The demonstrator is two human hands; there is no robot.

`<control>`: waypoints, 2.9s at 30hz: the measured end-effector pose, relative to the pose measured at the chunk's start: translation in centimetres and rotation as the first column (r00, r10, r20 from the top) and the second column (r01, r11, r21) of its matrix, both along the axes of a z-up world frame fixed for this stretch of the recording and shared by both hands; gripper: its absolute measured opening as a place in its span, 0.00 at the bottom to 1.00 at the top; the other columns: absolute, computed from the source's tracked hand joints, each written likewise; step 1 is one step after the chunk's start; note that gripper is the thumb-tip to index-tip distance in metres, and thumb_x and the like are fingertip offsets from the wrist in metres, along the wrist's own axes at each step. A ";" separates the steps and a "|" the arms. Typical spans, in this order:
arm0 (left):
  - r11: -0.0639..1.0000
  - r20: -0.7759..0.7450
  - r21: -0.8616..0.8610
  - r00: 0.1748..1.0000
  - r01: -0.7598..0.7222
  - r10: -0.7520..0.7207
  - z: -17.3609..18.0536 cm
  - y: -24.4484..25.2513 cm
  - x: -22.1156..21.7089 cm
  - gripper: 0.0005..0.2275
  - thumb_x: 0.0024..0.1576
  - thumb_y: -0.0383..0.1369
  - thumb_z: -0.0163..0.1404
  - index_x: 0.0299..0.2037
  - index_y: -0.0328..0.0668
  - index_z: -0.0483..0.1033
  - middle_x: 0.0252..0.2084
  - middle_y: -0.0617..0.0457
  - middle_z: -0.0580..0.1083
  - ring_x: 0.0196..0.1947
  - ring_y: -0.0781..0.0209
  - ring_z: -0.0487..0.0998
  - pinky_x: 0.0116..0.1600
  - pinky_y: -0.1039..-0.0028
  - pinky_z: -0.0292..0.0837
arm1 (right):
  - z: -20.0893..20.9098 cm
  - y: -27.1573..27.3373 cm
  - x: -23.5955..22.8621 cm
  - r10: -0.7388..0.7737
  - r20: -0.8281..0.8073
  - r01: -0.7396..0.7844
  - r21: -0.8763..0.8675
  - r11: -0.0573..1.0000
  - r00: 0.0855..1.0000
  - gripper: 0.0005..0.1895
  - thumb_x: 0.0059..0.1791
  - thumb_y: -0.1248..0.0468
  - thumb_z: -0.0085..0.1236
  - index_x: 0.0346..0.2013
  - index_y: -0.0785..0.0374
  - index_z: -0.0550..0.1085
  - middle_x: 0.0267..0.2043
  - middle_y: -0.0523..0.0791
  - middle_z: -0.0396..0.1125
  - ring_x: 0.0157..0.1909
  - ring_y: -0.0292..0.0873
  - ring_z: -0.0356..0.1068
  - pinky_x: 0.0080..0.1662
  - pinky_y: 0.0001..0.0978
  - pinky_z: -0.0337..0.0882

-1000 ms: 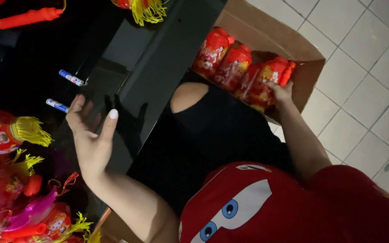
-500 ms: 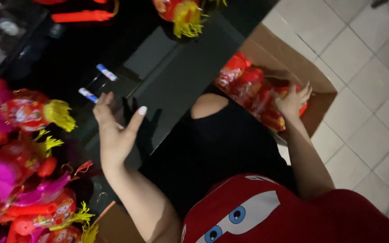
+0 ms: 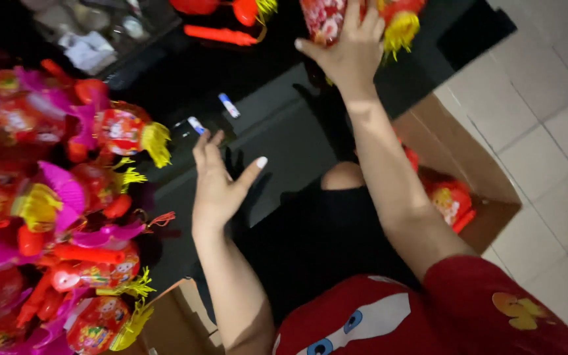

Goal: Assembling small decorative lanterns by inserting battery components and attaching plastic handles.

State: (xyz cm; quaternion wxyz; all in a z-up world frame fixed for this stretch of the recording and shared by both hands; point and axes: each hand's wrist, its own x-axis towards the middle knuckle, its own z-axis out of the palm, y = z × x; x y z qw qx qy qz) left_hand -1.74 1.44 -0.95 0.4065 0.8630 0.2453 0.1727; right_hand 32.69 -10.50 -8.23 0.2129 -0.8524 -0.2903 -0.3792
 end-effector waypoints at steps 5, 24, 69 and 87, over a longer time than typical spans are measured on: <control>0.993 -0.101 -0.119 0.995 -0.012 0.000 1.0 -0.4 -0.1 0.40 0.55 0.51 0.57 0.70 0.31 0.54 0.73 0.38 0.47 0.74 0.41 0.53 0.71 0.53 0.56 | -0.1 0.5 -1.4 -0.023 -0.345 0.023 -0.004 1.000 0.938 0.60 0.43 0.36 0.86 0.73 0.45 0.51 0.65 0.53 0.56 0.65 0.57 0.59 0.48 0.54 0.77; 0.988 0.006 -0.134 0.997 -0.079 0.080 1.9 -0.8 0.2 0.41 0.56 0.49 0.57 0.72 0.32 0.50 0.76 0.36 0.42 0.78 0.39 0.42 0.73 0.50 0.50 | 13.8 -7.5 -1.0 0.695 0.086 -0.611 0.562 0.558 0.714 0.28 0.51 0.77 0.66 0.62 0.61 0.64 0.56 0.56 0.66 0.55 0.55 0.69 0.57 0.47 0.69; 0.187 0.628 -0.769 0.669 0.611 0.397 2.6 -1.3 0.1 0.17 0.70 0.36 0.42 0.61 0.28 0.67 0.28 0.53 0.66 0.13 0.75 0.62 0.17 0.89 0.59 | 6.3 2.1 -14.6 0.892 0.071 -0.199 0.964 -0.176 -0.446 0.42 0.46 0.64 0.56 0.75 0.51 0.56 0.73 0.49 0.57 0.76 0.50 0.56 0.77 0.58 0.56; 0.746 0.704 -0.656 0.448 0.113 0.551 -2.6 0.5 2.3 0.20 0.47 0.25 0.70 0.44 0.41 0.71 0.41 0.52 0.77 0.41 0.64 0.80 0.47 0.72 0.78 | 5.0 2.2 -17.6 0.719 0.096 0.040 0.995 -0.094 -0.688 0.51 0.42 0.65 0.65 0.77 0.53 0.52 0.75 0.51 0.56 0.76 0.50 0.56 0.77 0.59 0.52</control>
